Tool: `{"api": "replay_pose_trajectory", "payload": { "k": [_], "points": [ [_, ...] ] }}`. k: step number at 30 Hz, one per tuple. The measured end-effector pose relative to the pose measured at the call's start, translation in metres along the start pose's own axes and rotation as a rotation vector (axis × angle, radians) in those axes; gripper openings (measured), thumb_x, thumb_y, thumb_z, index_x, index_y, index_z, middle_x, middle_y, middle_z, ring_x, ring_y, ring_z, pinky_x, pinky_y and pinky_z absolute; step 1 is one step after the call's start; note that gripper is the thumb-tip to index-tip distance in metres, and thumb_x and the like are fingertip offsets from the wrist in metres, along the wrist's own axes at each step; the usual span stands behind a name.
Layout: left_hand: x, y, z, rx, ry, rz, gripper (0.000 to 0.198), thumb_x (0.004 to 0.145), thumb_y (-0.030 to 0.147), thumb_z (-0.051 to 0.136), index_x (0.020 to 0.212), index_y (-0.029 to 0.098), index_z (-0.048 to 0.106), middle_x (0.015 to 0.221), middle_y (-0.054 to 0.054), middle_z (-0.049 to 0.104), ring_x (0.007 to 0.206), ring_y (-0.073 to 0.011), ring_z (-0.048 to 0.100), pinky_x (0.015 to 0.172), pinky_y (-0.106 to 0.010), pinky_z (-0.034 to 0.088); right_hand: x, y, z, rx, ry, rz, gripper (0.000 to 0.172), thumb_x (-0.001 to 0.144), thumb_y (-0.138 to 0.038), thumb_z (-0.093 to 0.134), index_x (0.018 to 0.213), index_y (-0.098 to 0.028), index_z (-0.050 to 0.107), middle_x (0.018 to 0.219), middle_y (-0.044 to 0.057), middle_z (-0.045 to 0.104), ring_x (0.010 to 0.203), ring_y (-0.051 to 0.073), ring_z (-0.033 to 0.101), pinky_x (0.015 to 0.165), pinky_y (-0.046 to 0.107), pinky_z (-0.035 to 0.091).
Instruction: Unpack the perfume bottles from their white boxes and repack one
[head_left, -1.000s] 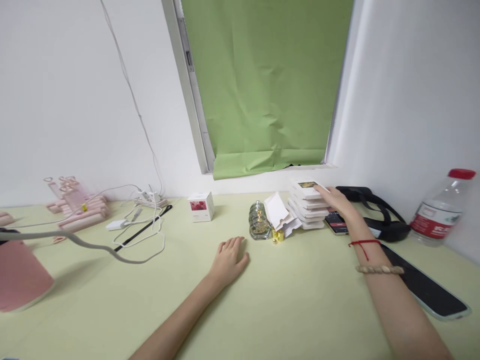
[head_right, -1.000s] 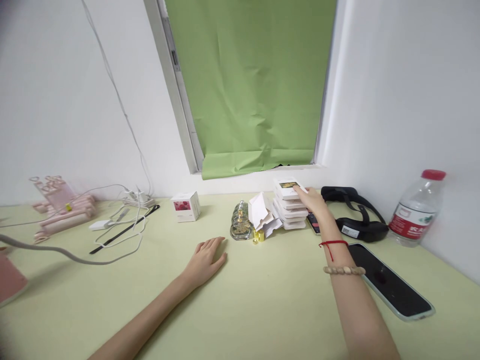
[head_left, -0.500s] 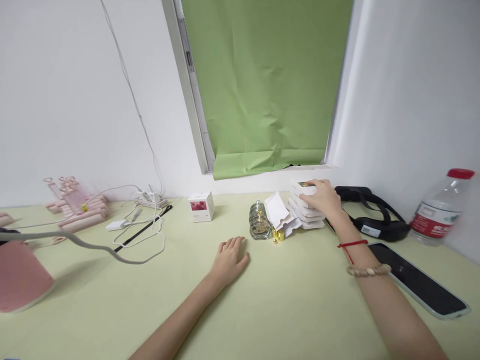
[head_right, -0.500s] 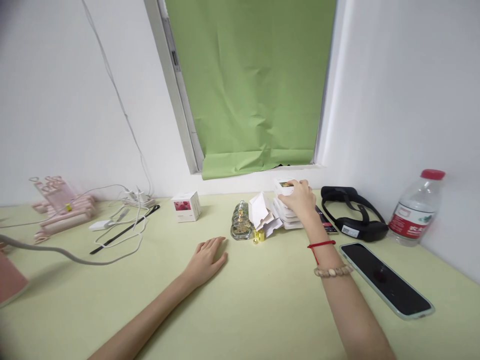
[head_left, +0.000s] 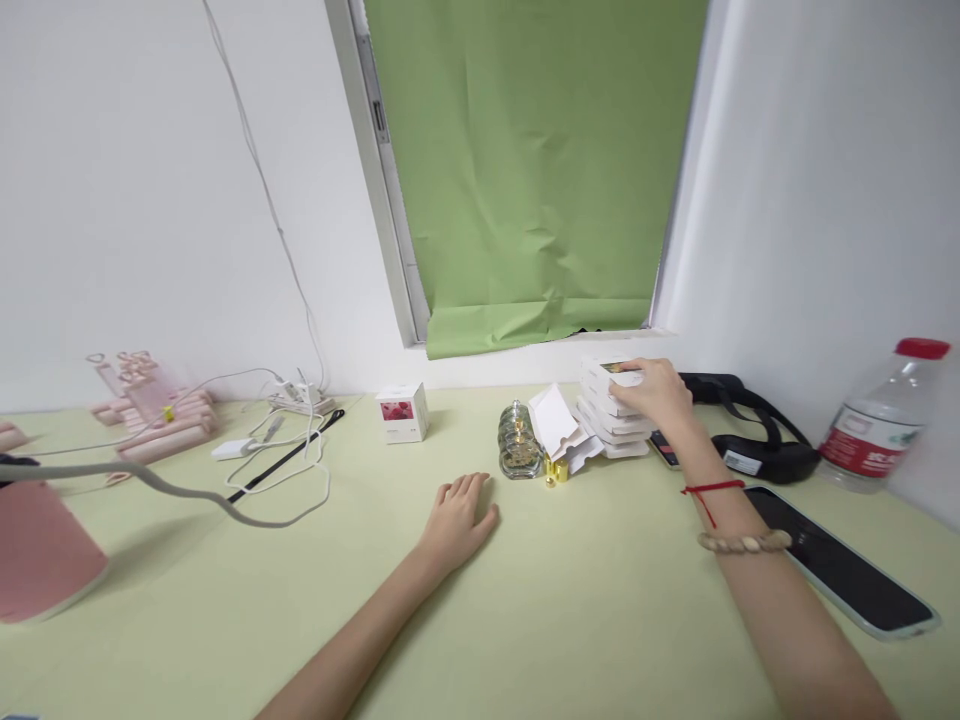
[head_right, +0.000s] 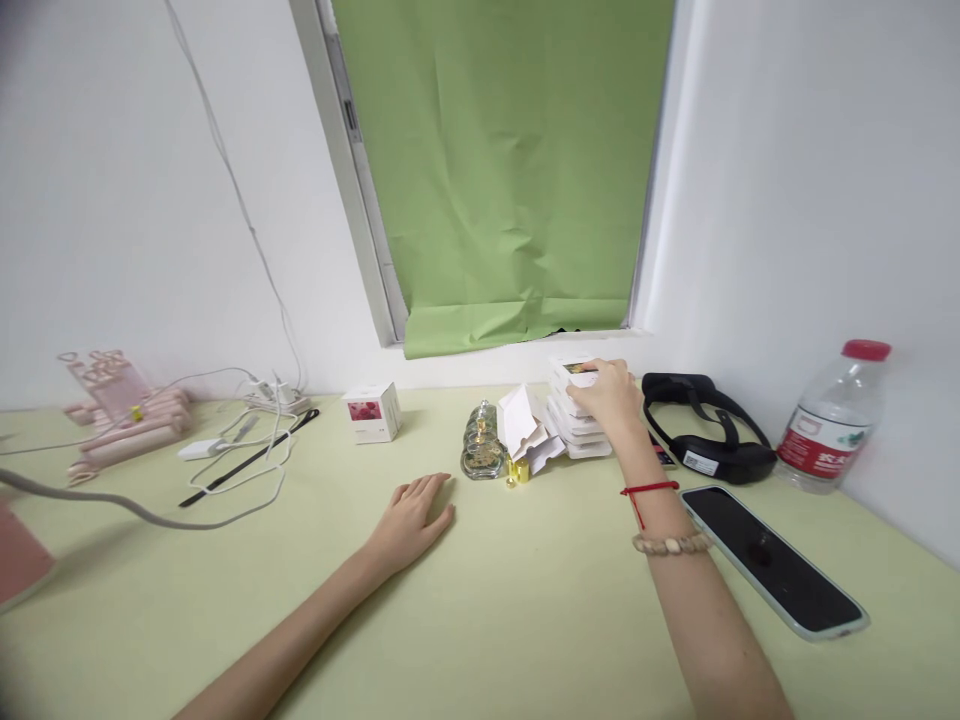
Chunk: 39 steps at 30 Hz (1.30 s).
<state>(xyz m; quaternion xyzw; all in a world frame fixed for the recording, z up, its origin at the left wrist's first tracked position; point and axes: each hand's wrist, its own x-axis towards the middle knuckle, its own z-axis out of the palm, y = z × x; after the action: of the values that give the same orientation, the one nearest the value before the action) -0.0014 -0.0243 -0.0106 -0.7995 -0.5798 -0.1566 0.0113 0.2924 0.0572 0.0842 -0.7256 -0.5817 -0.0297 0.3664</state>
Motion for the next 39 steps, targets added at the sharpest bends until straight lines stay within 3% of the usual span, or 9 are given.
{"api": "replay_pose_trajectory", "payload": {
  "k": [22,25,28,30,39],
  "points": [
    [-0.001,0.002,-0.001,-0.014,0.000,-0.006,0.034,0.081,0.032,0.036,0.113,0.020,0.043,0.118,-0.006,0.052,0.110,-0.0201,0.045,0.094,-0.038,0.030,0.000,0.001,-0.002,0.001,-0.036,0.020,0.039,0.061,-0.041,0.057,0.097,-0.028,0.062,0.103,0.007,0.051,0.094,0.027,0.053,0.077,0.039,0.043],
    [-0.001,0.001,-0.001,-0.013,-0.002,-0.008,0.034,0.081,0.033,0.036,0.113,0.020,0.043,0.118,-0.006,0.052,0.110,-0.0201,0.045,0.094,-0.038,0.030,0.000,0.000,-0.006,0.030,-0.063,0.022,0.055,0.058,-0.047,0.060,0.109,-0.026,0.055,0.109,0.009,0.048,0.100,0.029,0.051,0.081,0.039,0.041],
    [-0.001,0.001,-0.001,-0.013,-0.008,-0.010,0.035,0.082,0.032,0.036,0.114,0.020,0.042,0.119,-0.006,0.051,0.111,-0.0198,0.045,0.094,-0.038,0.029,-0.002,-0.001,-0.011,0.085,-0.082,0.040,0.093,0.050,-0.054,0.066,0.129,-0.020,0.031,0.117,0.015,0.042,0.105,0.032,0.048,0.085,0.040,0.039],
    [-0.001,0.002,-0.001,-0.012,-0.007,-0.009,0.035,0.082,0.032,0.036,0.114,0.019,0.042,0.119,-0.007,0.051,0.111,-0.0199,0.044,0.094,-0.038,0.029,-0.004,-0.002,-0.011,0.112,-0.101,0.061,0.109,0.045,-0.053,0.069,0.134,-0.017,0.017,0.119,0.019,0.039,0.105,0.034,0.048,0.084,0.041,0.039],
    [-0.002,0.000,-0.001,-0.025,-0.006,-0.008,0.035,0.081,0.032,0.036,0.114,0.020,0.042,0.119,-0.007,0.051,0.111,-0.0205,0.045,0.095,-0.039,0.028,-0.011,-0.009,0.000,0.104,-0.055,0.137,0.112,0.047,-0.041,0.070,0.134,-0.022,0.002,0.121,0.020,0.032,0.100,0.035,0.051,0.079,0.043,0.041]
  ]
}}
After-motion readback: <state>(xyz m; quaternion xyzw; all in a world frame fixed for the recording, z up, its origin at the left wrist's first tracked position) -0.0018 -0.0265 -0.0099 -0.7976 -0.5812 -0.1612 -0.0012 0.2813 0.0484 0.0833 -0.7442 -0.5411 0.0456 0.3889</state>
